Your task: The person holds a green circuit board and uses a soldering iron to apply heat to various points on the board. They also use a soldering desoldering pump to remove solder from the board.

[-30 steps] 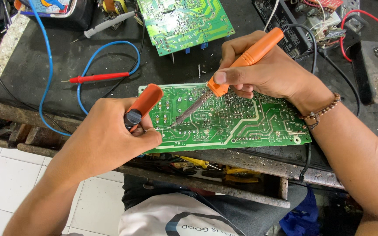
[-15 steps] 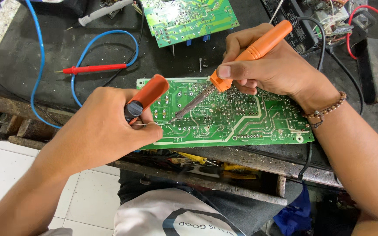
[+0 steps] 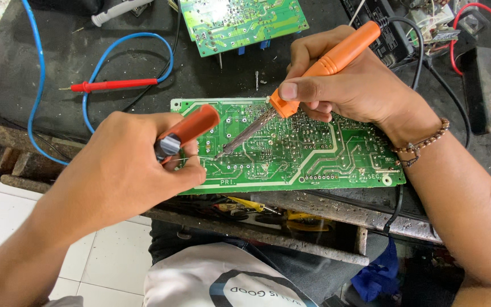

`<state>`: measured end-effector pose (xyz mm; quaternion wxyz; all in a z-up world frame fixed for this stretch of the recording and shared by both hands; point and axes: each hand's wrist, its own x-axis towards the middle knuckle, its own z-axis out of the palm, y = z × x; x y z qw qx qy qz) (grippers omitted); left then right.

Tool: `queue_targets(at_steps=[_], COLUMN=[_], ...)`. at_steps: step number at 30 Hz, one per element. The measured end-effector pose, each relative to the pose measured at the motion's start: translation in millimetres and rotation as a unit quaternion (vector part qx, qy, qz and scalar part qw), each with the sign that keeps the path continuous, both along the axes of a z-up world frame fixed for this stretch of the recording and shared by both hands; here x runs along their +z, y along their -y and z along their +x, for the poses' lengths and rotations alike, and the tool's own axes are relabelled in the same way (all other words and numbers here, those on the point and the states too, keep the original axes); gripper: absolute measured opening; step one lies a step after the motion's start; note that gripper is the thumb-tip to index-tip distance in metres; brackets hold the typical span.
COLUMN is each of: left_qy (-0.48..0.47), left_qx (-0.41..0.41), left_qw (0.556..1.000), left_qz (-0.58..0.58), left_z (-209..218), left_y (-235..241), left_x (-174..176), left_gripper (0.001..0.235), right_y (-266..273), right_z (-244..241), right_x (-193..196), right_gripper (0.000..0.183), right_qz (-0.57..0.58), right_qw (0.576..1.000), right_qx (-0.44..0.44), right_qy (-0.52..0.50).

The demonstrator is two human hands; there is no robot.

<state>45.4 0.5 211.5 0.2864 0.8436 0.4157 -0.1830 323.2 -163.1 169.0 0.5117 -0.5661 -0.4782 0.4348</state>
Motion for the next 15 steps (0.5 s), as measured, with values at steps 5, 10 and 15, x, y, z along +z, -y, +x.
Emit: queue_targets(at_steps=[5, 10, 15], left_qy=[0.419, 0.483, 0.467], left_qx=[-0.239, -0.31, -0.354], left_qw=[0.861, 0.789, 0.753], left_qz=[0.162, 0.221, 0.299], left_z=[-40.1, -50.5, -52.7], left_y=[-3.0, -11.8, -19.8], left_x=[-53.1, -59.1, -62.1], left_gripper=[0.014, 0.017, 0.024], right_y=[0.6, -0.2, 0.3], right_z=[-1.0, -1.0, 0.7], right_x=[-1.9, 0.0, -3.4], right_gripper=[0.033, 0.033, 0.036], right_qz=[-0.022, -0.018, -0.023], right_qw=[0.999, 0.999, 0.999], right_qx=[-0.026, -0.022, -0.029], right_qy=[-0.02, -0.023, -0.022])
